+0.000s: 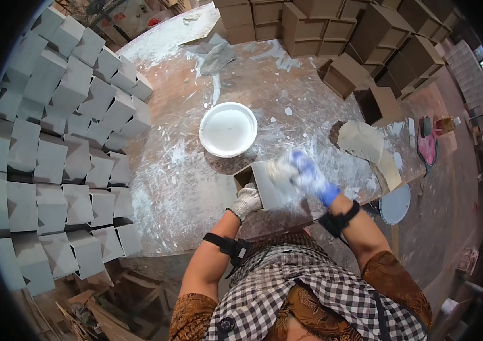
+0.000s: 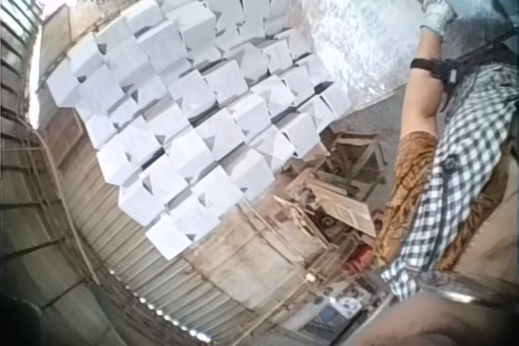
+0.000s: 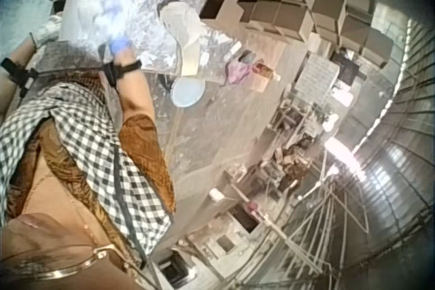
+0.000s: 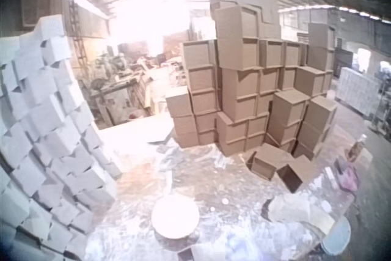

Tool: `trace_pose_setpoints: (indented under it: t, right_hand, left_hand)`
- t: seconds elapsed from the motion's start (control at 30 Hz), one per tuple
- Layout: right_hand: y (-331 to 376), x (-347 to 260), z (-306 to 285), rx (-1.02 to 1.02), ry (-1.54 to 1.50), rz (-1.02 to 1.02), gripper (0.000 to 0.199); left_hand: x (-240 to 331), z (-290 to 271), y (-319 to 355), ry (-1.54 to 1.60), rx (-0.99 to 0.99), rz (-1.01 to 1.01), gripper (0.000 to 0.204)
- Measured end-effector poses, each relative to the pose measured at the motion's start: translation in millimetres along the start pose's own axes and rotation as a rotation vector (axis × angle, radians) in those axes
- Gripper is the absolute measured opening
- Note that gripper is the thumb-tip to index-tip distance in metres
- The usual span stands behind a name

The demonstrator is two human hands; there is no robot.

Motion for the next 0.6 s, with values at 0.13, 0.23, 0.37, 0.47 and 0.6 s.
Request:
trace_pose_setpoints:
  t: [0.13,0.23,0.37,0.47,0.6]
  right_hand:
    - [81,26,23,-0.073,-0.540,0.343,0.025]
    - [72,-42,21,-0.228,0.373,-0.080,0.022]
    - [10,-46,-10,0.117,0.221,0.027,0.030]
    - [-47,-53,-5,0.132,0.653,-0.219,0.029]
    - [-36,-46,24,0.116,-0.035,-0.299,0.021]
  left_hand:
    - [-25,27,-15,0.094,0.038,0.065,0.044]
    - [-3,-1,1,-0.216,-0.028,-0.004,0.044]
    - [16,-15,4,-0.199,-0.042,-0.022,0.045]
    - [17,-16,1,-0.129,-0.041,-0.051,0.046]
    - [-1,1,-3,-0.173,-0.136,-0.034,0.038]
Point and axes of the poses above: each hand's wrist, its own y-axis away from the middle knuckle, its own z-axis out of the palm, x = y × z, the point moved 5 cm from there along -y, towards the middle knuckle
